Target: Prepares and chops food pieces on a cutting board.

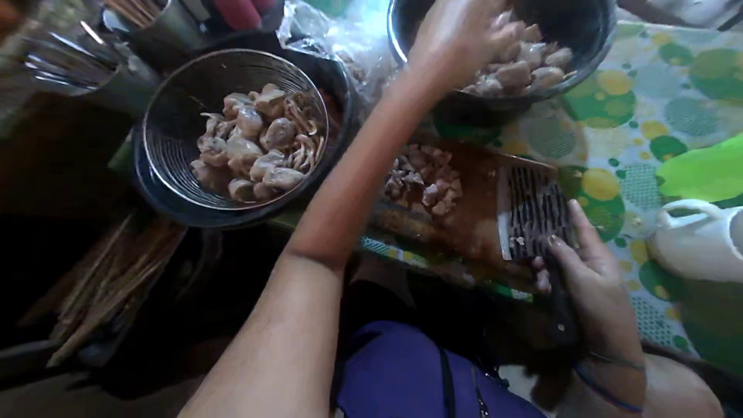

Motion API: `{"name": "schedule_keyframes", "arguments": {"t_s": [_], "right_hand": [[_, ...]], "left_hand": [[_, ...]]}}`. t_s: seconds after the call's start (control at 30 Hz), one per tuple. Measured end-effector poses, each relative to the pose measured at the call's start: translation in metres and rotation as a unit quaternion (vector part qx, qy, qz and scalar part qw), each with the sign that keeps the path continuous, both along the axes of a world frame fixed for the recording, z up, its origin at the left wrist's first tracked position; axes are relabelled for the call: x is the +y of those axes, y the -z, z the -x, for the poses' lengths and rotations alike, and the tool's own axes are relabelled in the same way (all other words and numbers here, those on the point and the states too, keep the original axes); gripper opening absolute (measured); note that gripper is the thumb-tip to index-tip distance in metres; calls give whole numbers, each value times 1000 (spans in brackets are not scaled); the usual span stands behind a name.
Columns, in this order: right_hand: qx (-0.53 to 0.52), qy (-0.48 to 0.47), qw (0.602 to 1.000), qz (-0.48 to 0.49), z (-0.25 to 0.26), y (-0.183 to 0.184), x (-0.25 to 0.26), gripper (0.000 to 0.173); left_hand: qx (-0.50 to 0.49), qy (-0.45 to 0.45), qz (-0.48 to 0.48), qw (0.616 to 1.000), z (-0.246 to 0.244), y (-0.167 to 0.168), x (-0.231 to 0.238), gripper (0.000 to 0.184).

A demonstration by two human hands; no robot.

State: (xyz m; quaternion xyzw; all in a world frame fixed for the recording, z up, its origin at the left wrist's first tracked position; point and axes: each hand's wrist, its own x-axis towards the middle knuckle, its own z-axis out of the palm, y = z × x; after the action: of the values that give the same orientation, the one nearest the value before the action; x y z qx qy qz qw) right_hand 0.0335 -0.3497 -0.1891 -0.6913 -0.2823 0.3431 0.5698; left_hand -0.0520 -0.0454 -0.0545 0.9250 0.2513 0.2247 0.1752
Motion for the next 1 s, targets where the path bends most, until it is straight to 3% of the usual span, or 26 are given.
{"name": "schedule_keyframes", "arguments": {"t_s": [0.07, 0.2, 0.27, 0.37, 0.5, 0.6, 0.77, 0.93, 1.0], "right_hand": [[-7, 2, 1000, 7, 1, 0, -1, 63], [12, 20, 1000, 1, 5, 2, -6, 62], [13, 28, 1000, -3, 8, 2, -8, 62], [2, 39, 999, -6, 10, 3, -9, 61], [2, 49, 999, -2, 8, 7, -8, 60], [12, 60, 998, -6, 9, 8, -6, 58], [-6, 48, 999, 5, 7, 8, -4, 59], [2, 52, 999, -13, 9, 9, -7, 60], [4, 56, 998, -15, 9, 9, -7, 59]], "left_hand": [[-61, 32, 10, 998, 59, 28, -43, 47], [18, -67, 124, 990, 137, 118, -76, 115], [7, -83, 161, 983, 146, 150, -67, 131], [14, -74, 165, 983, 136, 156, -47, 125], [75, -9, 144, 987, 107, 143, -25, 89], [96, 65, 161, 980, 93, 136, -25, 73], [41, 173, 101, 979, 96, 143, -49, 80], [74, 131, 28, 988, 89, 151, -71, 105], [82, 126, 16, 989, 86, 152, -76, 104]]}}
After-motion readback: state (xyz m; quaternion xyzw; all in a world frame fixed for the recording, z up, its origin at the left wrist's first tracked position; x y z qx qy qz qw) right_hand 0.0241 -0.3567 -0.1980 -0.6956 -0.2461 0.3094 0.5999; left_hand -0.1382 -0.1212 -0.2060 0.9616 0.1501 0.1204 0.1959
